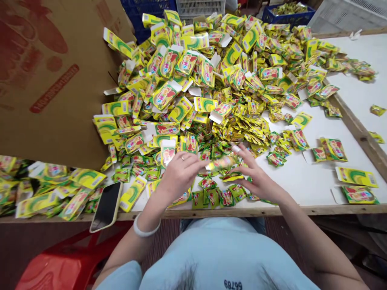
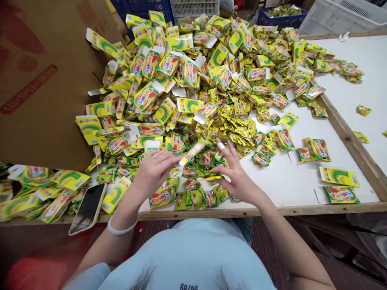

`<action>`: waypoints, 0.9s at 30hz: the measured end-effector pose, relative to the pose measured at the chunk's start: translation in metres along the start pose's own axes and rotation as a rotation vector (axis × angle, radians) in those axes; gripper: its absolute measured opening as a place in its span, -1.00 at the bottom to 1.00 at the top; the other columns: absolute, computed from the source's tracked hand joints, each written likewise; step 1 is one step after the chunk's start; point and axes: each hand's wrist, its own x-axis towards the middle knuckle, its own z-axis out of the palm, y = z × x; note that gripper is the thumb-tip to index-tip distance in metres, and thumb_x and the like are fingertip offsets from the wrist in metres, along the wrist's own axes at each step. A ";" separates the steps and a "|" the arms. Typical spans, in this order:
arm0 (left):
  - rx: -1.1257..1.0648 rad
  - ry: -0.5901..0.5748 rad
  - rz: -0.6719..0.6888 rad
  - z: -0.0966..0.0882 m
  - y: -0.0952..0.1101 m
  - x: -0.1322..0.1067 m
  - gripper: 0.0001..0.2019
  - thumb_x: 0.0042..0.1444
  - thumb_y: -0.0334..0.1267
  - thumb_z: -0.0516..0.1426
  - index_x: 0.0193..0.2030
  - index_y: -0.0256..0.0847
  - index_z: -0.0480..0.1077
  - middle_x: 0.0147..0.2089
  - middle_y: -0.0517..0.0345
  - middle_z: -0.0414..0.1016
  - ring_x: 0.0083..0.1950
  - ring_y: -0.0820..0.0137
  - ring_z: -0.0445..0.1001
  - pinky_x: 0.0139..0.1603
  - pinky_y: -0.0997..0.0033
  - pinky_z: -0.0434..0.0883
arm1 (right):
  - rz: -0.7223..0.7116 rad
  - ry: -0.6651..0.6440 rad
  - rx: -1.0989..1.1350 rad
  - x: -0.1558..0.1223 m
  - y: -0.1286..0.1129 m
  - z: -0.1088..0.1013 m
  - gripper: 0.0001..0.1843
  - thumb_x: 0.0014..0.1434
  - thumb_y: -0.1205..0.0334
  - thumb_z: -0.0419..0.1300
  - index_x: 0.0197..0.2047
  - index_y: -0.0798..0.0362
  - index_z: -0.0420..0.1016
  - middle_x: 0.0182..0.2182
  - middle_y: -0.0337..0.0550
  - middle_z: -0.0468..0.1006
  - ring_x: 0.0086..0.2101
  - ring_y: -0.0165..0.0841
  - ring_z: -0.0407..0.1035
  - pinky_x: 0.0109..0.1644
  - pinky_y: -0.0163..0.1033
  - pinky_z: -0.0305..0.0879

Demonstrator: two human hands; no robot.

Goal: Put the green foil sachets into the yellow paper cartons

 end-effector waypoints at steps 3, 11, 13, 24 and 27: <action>-0.390 0.167 -0.057 0.006 0.028 -0.005 -0.72 0.31 -0.08 0.12 0.08 -0.09 0.45 -0.15 0.04 0.60 -0.08 0.30 0.54 0.02 0.24 0.43 | 0.002 -0.091 0.233 0.004 -0.012 0.024 -0.73 0.33 0.29 0.13 0.06 -0.07 0.51 0.26 -0.02 0.34 0.27 -0.14 0.21 0.34 0.08 0.18; -1.136 0.046 -0.686 0.075 0.046 -0.019 -0.47 0.13 0.23 0.17 -0.01 -0.19 0.49 -0.10 -0.02 0.60 0.09 0.15 0.50 0.20 0.10 0.39 | 0.200 0.135 0.492 -0.019 -0.054 0.034 -0.86 0.27 0.12 0.24 -0.19 -0.09 0.62 -0.06 -0.10 0.58 0.01 -0.18 0.47 0.08 -0.09 0.46; -1.191 -0.036 -0.680 0.072 0.050 -0.017 -0.53 0.11 0.18 0.22 -0.10 -0.22 0.49 -0.17 0.01 0.60 -0.05 0.21 0.55 0.11 0.15 0.45 | 0.241 0.356 0.438 -0.020 -0.055 0.016 -0.89 0.26 0.17 0.25 -0.16 -0.12 0.60 -0.18 -0.13 0.60 -0.13 -0.24 0.52 -0.08 -0.15 0.52; -1.149 -0.282 -0.609 0.055 0.076 -0.024 -0.30 0.07 -0.19 0.30 0.31 -0.14 0.13 0.20 -0.06 0.39 0.18 0.16 0.41 0.19 0.18 0.39 | -0.012 0.034 0.076 0.008 -0.065 -0.005 -0.84 0.28 0.40 0.17 -0.10 0.03 0.52 -0.19 -0.05 0.50 -0.20 -0.33 0.46 -0.19 -0.26 0.45; -1.030 -0.425 -0.651 0.052 0.077 -0.023 -0.22 0.11 -0.25 0.25 0.41 -0.11 -0.03 0.25 -0.10 0.36 0.16 0.14 0.44 0.13 0.17 0.42 | 0.050 -0.207 0.006 0.007 -0.072 -0.015 -0.82 0.30 0.42 0.11 -0.15 0.04 0.52 -0.25 -0.09 0.48 -0.25 -0.34 0.44 -0.23 -0.28 0.40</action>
